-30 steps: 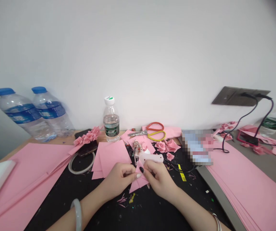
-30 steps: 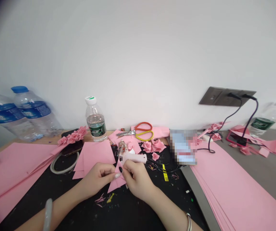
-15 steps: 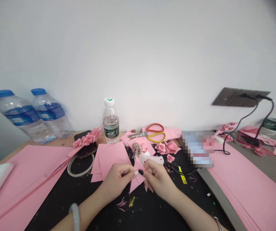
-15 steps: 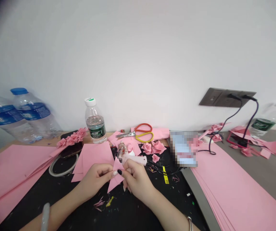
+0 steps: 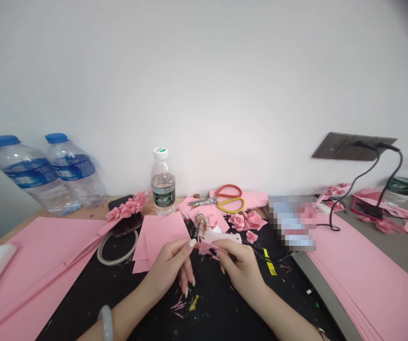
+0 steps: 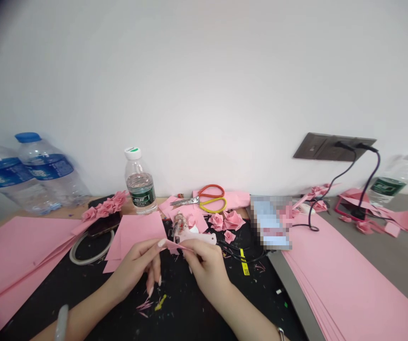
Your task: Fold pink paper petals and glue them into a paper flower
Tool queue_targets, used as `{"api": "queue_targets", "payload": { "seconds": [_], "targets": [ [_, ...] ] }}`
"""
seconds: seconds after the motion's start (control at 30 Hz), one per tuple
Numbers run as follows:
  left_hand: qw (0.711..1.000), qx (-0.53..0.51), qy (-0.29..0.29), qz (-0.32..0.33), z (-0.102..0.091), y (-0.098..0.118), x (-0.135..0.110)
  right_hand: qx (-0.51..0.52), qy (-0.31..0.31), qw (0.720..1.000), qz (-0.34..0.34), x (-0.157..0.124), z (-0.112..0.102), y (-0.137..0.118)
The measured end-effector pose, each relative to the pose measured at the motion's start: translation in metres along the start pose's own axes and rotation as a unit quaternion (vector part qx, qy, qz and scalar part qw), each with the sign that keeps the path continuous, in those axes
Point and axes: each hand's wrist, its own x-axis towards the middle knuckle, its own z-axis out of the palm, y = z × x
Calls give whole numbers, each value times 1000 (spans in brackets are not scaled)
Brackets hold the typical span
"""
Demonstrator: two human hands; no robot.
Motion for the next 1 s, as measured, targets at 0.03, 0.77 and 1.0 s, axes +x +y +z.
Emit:
{"api": "queue_targets", "payload": {
  "seconds": [0.03,0.77,1.0],
  "targets": [
    [1000,-6,0,2,0,1,0,13,-10,1000,-4,0,0,0],
    [991,-124,31,40,5,7,-1,-200,-55,958,-197,-2,3,-5],
    [990,-135,-4,35,7,8,-2,-205,-17,957,-203,-3,1,-7]
  ]
}}
